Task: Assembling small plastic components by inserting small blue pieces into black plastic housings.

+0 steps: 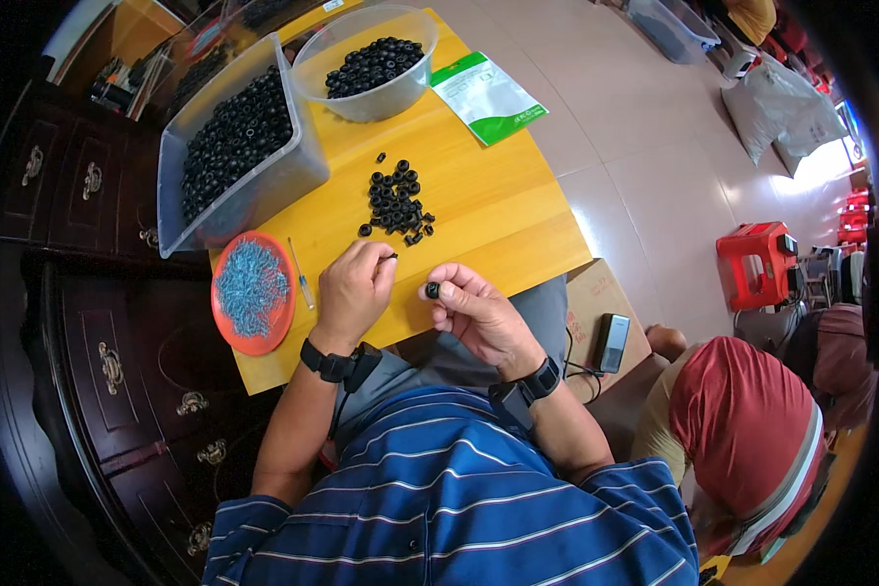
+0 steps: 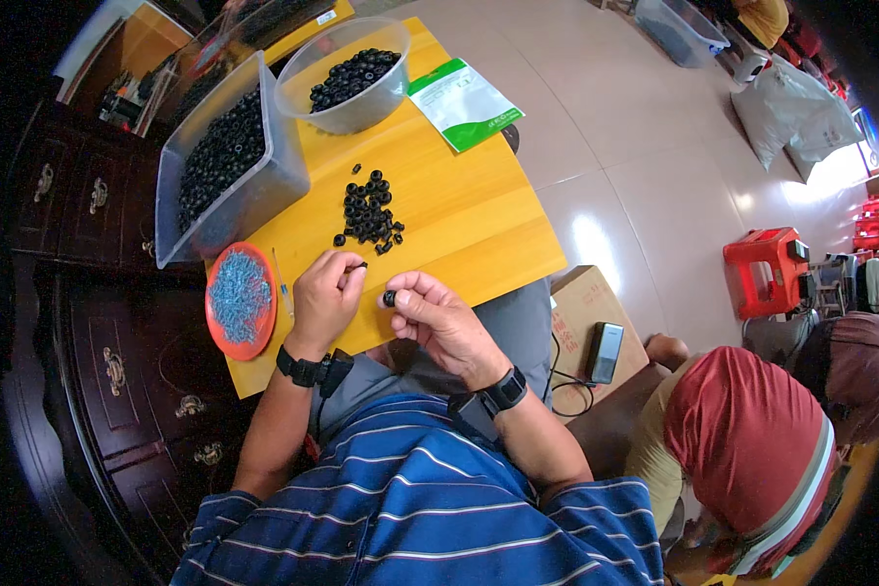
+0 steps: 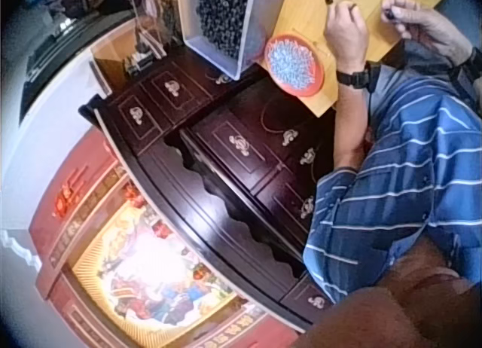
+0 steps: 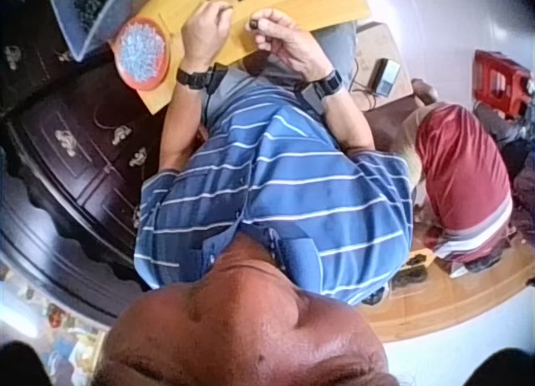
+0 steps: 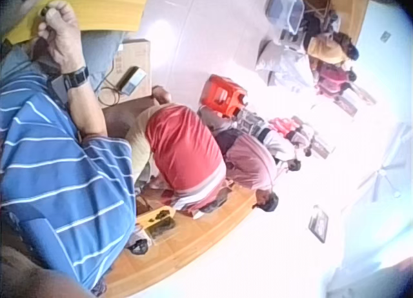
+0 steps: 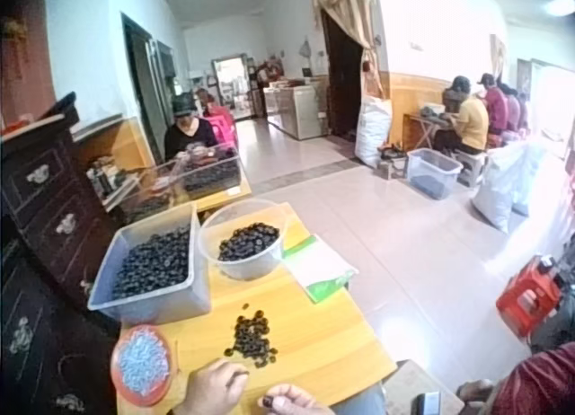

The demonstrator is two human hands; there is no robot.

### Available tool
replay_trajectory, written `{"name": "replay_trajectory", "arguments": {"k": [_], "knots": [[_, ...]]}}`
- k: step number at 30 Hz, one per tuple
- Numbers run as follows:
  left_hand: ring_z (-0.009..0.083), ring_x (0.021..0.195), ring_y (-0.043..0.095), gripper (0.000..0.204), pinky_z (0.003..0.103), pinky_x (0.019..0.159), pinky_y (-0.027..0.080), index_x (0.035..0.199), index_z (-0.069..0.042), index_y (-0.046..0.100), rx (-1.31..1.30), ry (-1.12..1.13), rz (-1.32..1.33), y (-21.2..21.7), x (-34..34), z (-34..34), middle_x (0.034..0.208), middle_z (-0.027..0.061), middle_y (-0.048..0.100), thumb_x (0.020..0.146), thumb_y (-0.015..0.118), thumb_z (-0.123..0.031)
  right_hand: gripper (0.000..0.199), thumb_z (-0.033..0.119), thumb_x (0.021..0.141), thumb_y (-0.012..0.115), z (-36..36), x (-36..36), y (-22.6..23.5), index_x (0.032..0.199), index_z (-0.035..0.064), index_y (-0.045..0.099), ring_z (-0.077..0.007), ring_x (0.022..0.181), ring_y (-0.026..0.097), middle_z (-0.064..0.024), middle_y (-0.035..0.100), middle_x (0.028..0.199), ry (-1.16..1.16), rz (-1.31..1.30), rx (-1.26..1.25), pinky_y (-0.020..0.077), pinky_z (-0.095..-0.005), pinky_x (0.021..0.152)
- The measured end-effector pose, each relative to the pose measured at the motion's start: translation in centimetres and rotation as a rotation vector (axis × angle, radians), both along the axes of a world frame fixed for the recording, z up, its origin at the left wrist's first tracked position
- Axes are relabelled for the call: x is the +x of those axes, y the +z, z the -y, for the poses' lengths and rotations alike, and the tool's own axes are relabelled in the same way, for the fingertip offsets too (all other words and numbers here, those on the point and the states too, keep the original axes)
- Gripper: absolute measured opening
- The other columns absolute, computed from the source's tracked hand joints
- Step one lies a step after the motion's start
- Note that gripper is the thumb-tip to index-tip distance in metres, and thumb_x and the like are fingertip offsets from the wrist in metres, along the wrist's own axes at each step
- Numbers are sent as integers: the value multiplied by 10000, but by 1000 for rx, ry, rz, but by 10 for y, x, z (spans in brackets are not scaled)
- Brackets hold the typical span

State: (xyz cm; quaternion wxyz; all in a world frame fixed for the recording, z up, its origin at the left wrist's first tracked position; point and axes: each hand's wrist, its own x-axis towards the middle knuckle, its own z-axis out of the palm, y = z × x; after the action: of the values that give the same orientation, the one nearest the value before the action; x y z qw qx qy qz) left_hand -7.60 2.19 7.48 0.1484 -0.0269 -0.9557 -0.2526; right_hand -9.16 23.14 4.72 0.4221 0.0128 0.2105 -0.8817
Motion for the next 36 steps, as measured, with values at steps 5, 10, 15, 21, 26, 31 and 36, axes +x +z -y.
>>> {"name": "replay_trajectory", "arguments": {"k": [5, 10, 15, 21, 26, 31, 36], "knots": [[187, 713, 715, 69, 299, 656, 554, 939, -8, 668, 439, 52, 36, 6, 21, -3, 817, 104, 712, 884, 708, 1, 193, 129, 1021, 642, 1, 1, 1, 1204, 83, 601, -79, 820, 655, -42, 696, 1084, 10, 4, 0, 570, -219, 775], [92, 789, 692, 105, 228, 733, 551, 1011, 33, 660, 624, 17, 95, 24, 42, -9, 890, 61, 712, 911, 687, 49, 227, 124, 1014, 653, 7, 4, 1, 1229, 71, 603, -84, 875, 664, -39, 697, 1090, 11, -33, 22, 571, -222, 810], [105, 801, 680, 163, 242, 725, 543, 1054, 28, 698, 574, -54, 64, 43, 50, -14, 946, 70, 704, 894, 695, 64, 274, 131, 1005, 667, 12, 8, 2, 1263, 54, 618, -84, 922, 664, -29, 699, 1092, 6, -83, 97, 569, -223, 839], [178, 796, 715, 167, 279, 720, 563, 1037, 12, 726, 611, -38, 56, 44, 53, -13, 934, 116, 737, 874, 710, 47, 274, 138, 1000, 675, 16, 12, 1, 1254, 45, 634, -80, 891, 661, -10, 689, 1049, -21, -127, 89, 568, -225, 823], [183, 802, 719, 160, 280, 724, 565, 1031, 13, 728, 610, -31, 71, 45, 53, -12, 936, 115, 739, 874, 718, 42, 263, 137, 1004, 671, 18, 14, 4, 1252, 55, 638, -77, 876, 657, 3, 678, 1038, -9, -152, 104, 563, -223, 818], [185, 791, 715, 161, 283, 712, 561, 1027, 10, 727, 580, -37, 39, 46, 52, -11, 918, 113, 736, 868, 733, 32, 254, 140, 1007, 667, 20, 16, 3, 1245, 57, 641, -80, 890, 654, 3, 673, 1058, 0, -170, 100, 562, -227, 820], [224, 782, 708, 164, 301, 694, 548, 1003, 10, 726, 483, -70, 33, 51, 51, -12, 895, 127, 722, 842, 747, 36, 251, 139, 1008, 666, 21, 16, 3, 1242, 52, 640, -82, 901, 647, -5, 671, 1073, -4, -165, 105, 559, -230, 819]]}}
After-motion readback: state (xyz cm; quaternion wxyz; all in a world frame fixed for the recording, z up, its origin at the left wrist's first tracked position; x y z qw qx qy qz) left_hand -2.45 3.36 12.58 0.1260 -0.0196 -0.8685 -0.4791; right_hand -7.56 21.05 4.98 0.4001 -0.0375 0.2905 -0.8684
